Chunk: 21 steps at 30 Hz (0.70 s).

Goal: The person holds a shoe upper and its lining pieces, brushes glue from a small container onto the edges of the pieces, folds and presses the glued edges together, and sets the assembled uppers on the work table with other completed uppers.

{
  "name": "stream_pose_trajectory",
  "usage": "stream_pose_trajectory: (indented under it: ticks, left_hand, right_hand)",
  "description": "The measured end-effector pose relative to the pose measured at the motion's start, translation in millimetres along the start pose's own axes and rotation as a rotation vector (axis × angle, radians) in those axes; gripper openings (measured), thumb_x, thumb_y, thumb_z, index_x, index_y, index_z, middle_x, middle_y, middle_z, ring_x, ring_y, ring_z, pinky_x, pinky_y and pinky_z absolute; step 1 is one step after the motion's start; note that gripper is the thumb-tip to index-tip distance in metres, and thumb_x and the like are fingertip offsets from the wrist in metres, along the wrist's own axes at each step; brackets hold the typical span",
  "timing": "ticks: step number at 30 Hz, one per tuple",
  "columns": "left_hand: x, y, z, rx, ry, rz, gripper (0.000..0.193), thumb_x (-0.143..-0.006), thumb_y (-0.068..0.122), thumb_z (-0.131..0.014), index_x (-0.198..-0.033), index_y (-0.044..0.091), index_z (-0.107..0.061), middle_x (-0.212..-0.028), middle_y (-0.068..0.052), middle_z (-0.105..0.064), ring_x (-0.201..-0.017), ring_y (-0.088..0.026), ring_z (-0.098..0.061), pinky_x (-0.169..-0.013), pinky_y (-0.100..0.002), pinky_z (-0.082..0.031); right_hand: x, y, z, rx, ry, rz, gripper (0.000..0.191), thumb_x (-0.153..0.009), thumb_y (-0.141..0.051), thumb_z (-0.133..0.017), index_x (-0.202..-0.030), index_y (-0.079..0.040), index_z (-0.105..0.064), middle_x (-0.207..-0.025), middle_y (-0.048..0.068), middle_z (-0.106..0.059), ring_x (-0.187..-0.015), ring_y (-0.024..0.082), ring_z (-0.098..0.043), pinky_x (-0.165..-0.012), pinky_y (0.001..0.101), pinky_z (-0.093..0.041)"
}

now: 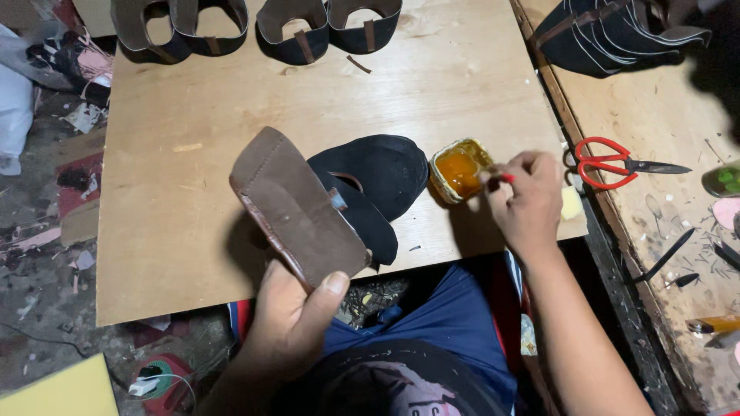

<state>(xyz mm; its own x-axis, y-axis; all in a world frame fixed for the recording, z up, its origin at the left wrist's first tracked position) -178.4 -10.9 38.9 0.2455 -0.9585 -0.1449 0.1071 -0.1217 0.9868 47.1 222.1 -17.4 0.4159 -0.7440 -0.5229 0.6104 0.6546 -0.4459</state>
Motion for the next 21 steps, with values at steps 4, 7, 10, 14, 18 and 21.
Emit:
stream_pose_trajectory:
  ticks: [4,7,10,14,18,21]
  left_hand:
    - [-10.3,5.1,-18.8,-0.282,-0.034,-0.047,0.040,-0.087,0.017,-0.060,-0.124,0.002,-0.065,-0.132,-0.018,-0.062,-0.124,-0.033,-0.055,-0.110,-0.047,-0.038]
    - [-14.7,18.6,-47.3,-0.431,-0.130,-0.218,0.043,-0.088,0.018,-0.065,-0.129,0.004,-0.063,-0.139,-0.021,-0.057,-0.130,-0.039,-0.048,-0.113,-0.052,-0.031]
    - [-14.9,29.6,-70.8,-0.483,-0.205,-0.355,0.046,-0.088,0.021,-0.067,-0.132,0.006,-0.062,-0.140,-0.020,-0.057,-0.130,-0.040,-0.049,-0.112,-0.051,-0.031]
    - [-16.6,38.4,-72.1,-0.539,-0.122,-0.394,0.036,-0.090,0.028,-0.073,-0.120,0.011,-0.064,-0.127,-0.016,-0.063,-0.121,-0.035,-0.056,-0.106,-0.046,-0.037]
    - [-26.6,16.9,-54.6,-0.028,-0.010,-0.042,0.034,-0.098,0.018,-0.065,-0.128,0.003,-0.063,-0.125,-0.010,-0.071,-0.114,-0.021,-0.069,-0.104,-0.035,-0.052]
    - [-29.5,8.0,-58.4,0.399,-0.023,0.091,0.031,-0.105,0.006,-0.055,-0.133,-0.003,-0.062,-0.127,-0.013,-0.069,-0.114,-0.018,-0.062,-0.102,-0.034,-0.051]
  right_hand:
    - [37.1,9.5,7.3,-0.531,-0.147,-0.634,0.016,-0.102,-0.015,-0.073,-0.113,-0.005,-0.078,-0.087,0.018,-0.065,-0.077,0.027,-0.058,-0.069,0.0391,-0.047]
    - [36.6,-33.4,37.2,-1.140,0.031,-0.504,0.025,-0.100,-0.011,-0.065,-0.123,-0.002,-0.065,-0.097,0.018,-0.068,-0.085,0.022,-0.067,-0.081,0.0367,-0.059]
    - [37.1,-86.5,46.6,-1.415,-0.078,-0.300,0.056,-0.089,0.001,-0.064,-0.141,-0.007,-0.044,-0.138,0.019,-0.060,-0.110,0.023,-0.071,-0.101,0.0375,-0.060]
    - [41.2,-110.9,53.4,-1.273,-0.034,-0.188,0.076,-0.089,0.015,-0.068,-0.152,-0.010,-0.034,-0.157,0.021,-0.047,-0.110,0.018,-0.063,-0.095,0.0365,-0.058]
    - [50.5,-117.1,46.5,-1.250,-0.080,-0.146,0.073,-0.089,0.016,-0.068,-0.148,-0.010,-0.035,-0.154,0.021,-0.047,-0.113,0.021,-0.064,-0.095,0.0384,-0.059]
    - [55.0,-109.8,49.6,-1.341,0.009,-0.118,0.050,-0.098,0.006,-0.064,-0.143,-0.005,-0.045,-0.140,0.021,-0.057,-0.118,0.026,-0.067,-0.101,0.0447,-0.060]
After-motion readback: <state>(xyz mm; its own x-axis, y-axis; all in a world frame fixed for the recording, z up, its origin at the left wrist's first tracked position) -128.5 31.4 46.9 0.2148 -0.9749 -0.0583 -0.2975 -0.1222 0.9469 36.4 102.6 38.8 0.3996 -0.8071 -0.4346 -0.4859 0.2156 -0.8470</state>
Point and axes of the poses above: each hand's wrist, its own x-axis away from the middle knuckle, its own z-axis out of the back of the hand, y = z × x, the point moved 9 cm from there along -x, towards the middle knuckle
